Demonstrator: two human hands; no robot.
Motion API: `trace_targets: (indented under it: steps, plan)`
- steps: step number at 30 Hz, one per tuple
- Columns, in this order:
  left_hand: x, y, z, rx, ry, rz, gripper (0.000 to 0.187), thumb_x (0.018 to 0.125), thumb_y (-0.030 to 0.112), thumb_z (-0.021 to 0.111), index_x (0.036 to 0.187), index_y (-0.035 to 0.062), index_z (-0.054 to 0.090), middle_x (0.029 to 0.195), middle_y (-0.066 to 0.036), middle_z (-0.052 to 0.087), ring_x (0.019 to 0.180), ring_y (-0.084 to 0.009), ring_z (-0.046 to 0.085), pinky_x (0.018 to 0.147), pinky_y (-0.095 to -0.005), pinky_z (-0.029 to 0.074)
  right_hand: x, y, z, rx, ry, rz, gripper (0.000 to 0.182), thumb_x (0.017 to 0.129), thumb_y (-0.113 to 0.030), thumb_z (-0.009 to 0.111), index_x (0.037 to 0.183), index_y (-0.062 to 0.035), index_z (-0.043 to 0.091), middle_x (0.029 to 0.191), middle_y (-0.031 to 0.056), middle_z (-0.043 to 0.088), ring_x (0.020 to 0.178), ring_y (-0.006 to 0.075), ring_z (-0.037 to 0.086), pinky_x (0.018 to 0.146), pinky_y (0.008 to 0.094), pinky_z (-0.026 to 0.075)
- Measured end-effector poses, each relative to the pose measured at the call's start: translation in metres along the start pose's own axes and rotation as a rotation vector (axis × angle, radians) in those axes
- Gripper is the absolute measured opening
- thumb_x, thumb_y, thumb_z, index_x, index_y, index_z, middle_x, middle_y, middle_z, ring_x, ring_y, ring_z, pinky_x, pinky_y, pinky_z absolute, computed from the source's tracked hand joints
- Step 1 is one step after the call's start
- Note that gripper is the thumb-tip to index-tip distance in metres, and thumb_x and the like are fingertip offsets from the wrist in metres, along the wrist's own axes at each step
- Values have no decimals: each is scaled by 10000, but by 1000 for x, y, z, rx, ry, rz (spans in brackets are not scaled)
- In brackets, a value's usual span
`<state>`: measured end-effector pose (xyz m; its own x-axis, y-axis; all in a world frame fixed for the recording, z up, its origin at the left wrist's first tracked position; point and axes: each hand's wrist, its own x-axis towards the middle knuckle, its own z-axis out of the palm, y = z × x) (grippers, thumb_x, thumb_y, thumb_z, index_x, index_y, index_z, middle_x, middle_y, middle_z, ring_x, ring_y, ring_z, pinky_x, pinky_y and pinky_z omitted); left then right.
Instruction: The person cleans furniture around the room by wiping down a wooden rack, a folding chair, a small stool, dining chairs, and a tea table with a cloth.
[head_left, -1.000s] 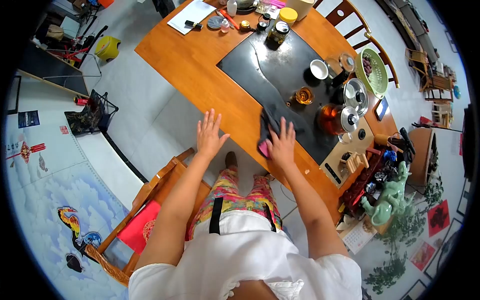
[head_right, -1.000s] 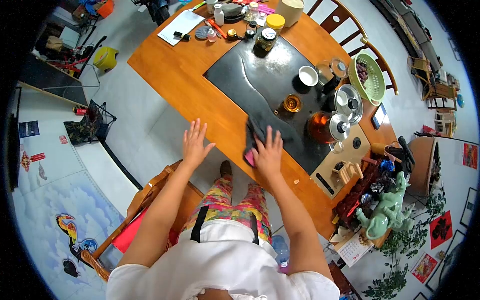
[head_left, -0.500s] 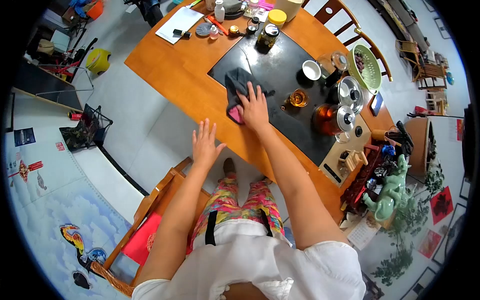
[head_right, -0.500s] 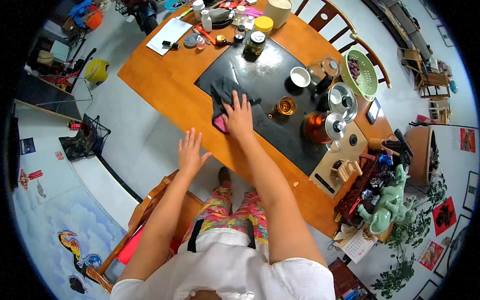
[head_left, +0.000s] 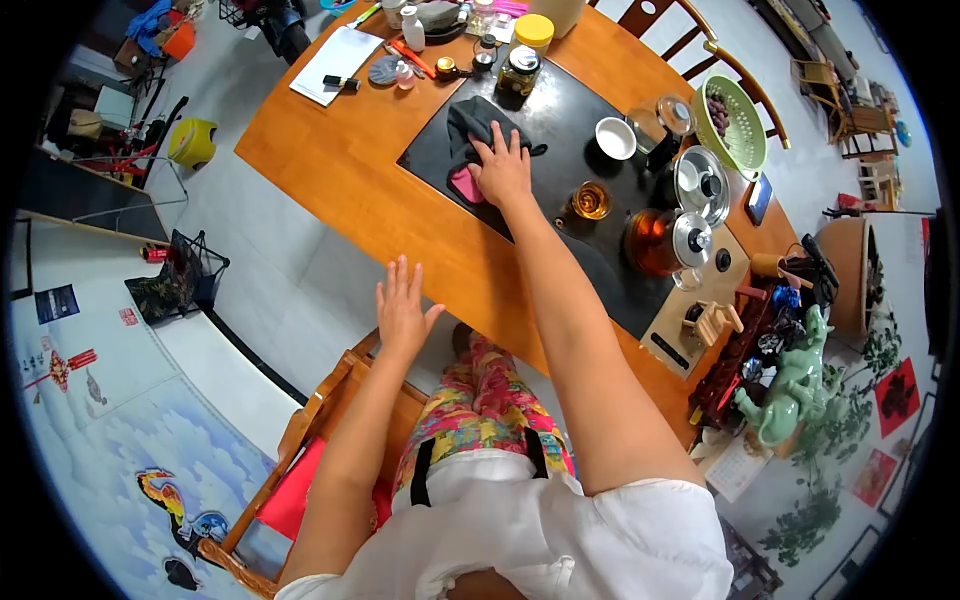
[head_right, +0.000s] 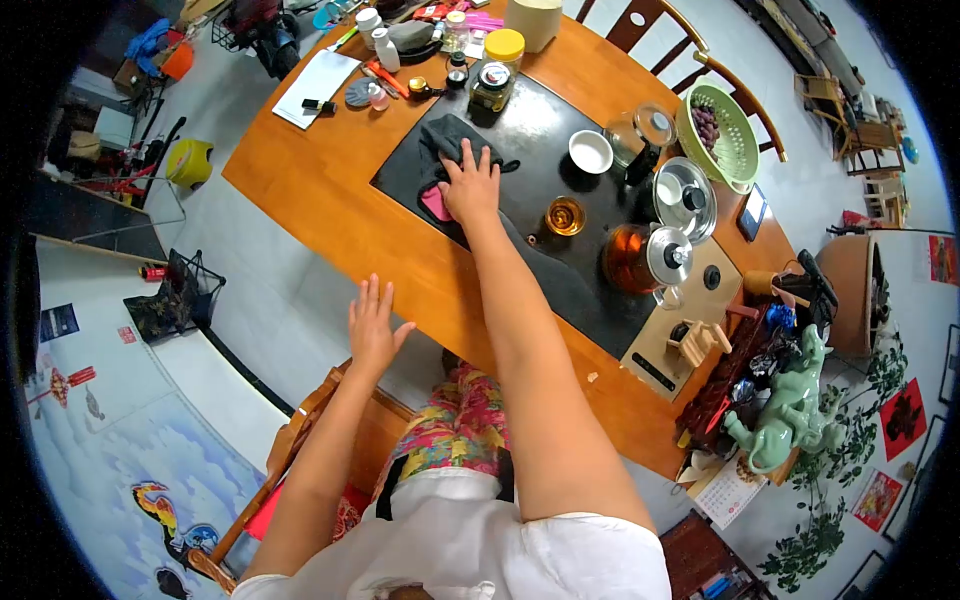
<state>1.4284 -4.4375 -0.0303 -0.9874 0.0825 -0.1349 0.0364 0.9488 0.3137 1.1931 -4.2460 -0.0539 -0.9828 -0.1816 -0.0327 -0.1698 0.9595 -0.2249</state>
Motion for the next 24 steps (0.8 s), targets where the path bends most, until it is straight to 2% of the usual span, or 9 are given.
trace_targets:
  steps: [2,5,6,8,11,14,17,24]
  plan:
    - [3,1,-4,-8,-25,-18,784,844,425,729,1469,61,425,1582,-181,299,1464,-355,270,1131,-584,254,-7,1,2,25,79,-48,474,918,-333,615,1383,-277,541,1572,108,328,1398,427,336,1112,530,336]
    - [24,-12,3,-87,68,-152,753,885,437,674,1490,85,396,1592,-176,275,1469,-344,260,1157,-571,218,-41,10,8,80,205,-146,406,896,-195,610,1302,-222,604,1485,123,437,1323,438,412,1070,517,378]
    - [36,-18,5,-104,146,-237,747,898,441,655,1497,87,383,1590,-180,277,1465,-350,266,1158,-567,216,-56,15,6,73,202,-143,424,881,-193,620,1303,-225,604,1485,124,439,1326,442,411,1070,512,378]
    - [67,-35,10,-139,302,-411,735,924,449,616,1510,89,356,1585,-188,282,1457,-361,277,1161,-559,211,-81,25,-5,139,152,-115,379,918,-178,552,1283,-248,628,1508,121,420,1343,442,398,1092,545,347]
    - [115,-64,18,-276,485,-728,757,939,475,587,1535,106,301,1593,-196,250,1447,-373,290,1146,-546,261,-88,35,-12,117,101,-119,384,923,-179,541,1291,-248,626,1514,118,415,1347,442,394,1098,542,340]
    - [150,-61,23,-448,560,-1015,761,950,512,545,1543,117,276,1595,-205,221,1423,-377,324,1103,-523,343,-72,28,-2,115,130,-101,382,928,-180,532,1292,-251,628,1518,116,411,1356,444,384,1110,545,325]
    - [162,-33,2,-329,468,-1174,776,958,538,505,1548,106,246,1592,-235,189,1387,-412,365,1078,-506,389,-37,14,1,167,127,-99,364,946,-191,515,1284,-254,634,1537,101,388,1387,445,343,1128,550,299]
    - [172,-42,24,-64,493,-1202,751,962,563,468,1537,117,281,1532,-253,286,1268,-424,476,990,-524,451,35,0,8,134,114,-95,376,953,-225,508,1308,-273,621,1570,98,339,1417,429,310,1132,571,286]
